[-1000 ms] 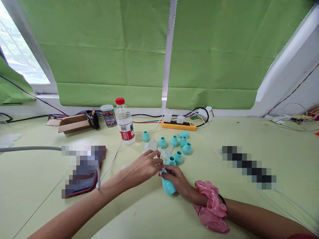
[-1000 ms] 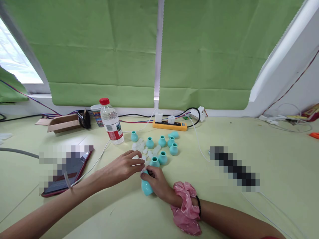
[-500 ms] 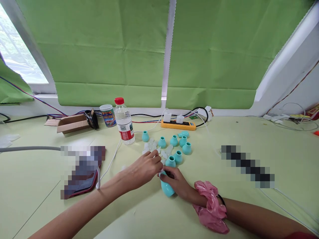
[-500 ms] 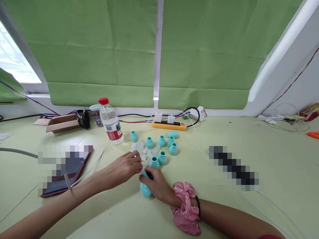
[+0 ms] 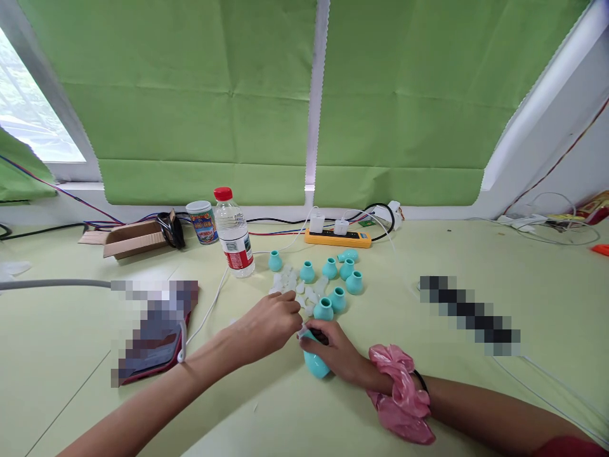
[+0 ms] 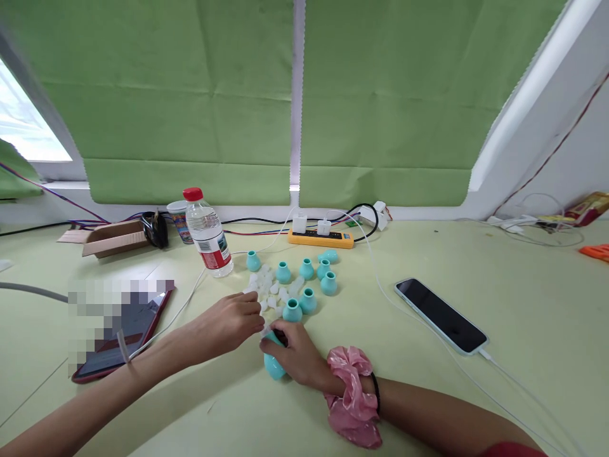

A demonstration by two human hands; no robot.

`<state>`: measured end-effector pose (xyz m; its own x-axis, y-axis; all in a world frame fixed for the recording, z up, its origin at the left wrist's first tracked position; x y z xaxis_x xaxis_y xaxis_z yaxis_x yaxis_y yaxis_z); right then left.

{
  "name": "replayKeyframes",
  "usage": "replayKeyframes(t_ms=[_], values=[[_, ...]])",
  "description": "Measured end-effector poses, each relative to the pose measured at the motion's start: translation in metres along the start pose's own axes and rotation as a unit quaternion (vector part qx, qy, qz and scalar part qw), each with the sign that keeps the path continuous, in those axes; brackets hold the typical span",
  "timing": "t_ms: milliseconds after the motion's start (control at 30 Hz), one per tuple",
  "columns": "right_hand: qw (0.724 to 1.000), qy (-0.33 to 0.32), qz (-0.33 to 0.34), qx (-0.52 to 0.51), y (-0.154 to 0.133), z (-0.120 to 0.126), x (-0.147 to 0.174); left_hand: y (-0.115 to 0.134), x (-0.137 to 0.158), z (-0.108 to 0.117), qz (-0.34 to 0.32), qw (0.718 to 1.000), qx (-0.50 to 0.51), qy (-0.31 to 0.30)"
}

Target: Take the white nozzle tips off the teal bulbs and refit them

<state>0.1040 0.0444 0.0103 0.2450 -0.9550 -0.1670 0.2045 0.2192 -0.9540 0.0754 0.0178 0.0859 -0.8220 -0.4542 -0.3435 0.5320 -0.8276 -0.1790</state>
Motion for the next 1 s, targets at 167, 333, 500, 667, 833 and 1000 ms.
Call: replayKeyframes(t_ms=[167,333,500,667,833,1000], values=[[1.000,0.004,0.004,-0.015,0.004,-0.001,-0.001,0.022,0.002,0.000,-0.067,0.992,-0.107,0.003],[0.998,0.007,-0.008,-0.061,0.002,0.000,-0.002,0.012,-0.001,0.012,-0.033,0.995,-0.050,0.078],[0.996,0.030,-0.052,-0.068,0.011,0.006,-0.005,-0.010,-0.002,0.052,0.047,0.975,0.118,0.181],[0.999,-0.027,0.025,0.018,-0.004,-0.004,0.005,-0.041,0.006,0.074,0.116,0.951,0.099,0.270],[0.997,-0.039,0.051,0.052,-0.010,-0.007,0.012,-0.094,0.020,0.009,0.273,0.941,0.104,0.167],[0.992,-0.021,0.077,0.095,-0.011,-0.005,0.011,-0.111,0.027,-0.026,0.326,0.915,0.191,0.138]])
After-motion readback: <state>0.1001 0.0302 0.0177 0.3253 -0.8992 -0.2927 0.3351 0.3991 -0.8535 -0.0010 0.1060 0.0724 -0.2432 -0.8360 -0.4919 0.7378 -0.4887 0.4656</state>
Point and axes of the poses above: each hand's wrist, its own x-axis away from the middle knuckle, its own z-axis out of the back of the hand, y = z × x, the point moved 10 cm from there along -x, towards the middle knuckle, and after that the axes turned 12 degrees about y, right-handed, at the moved point
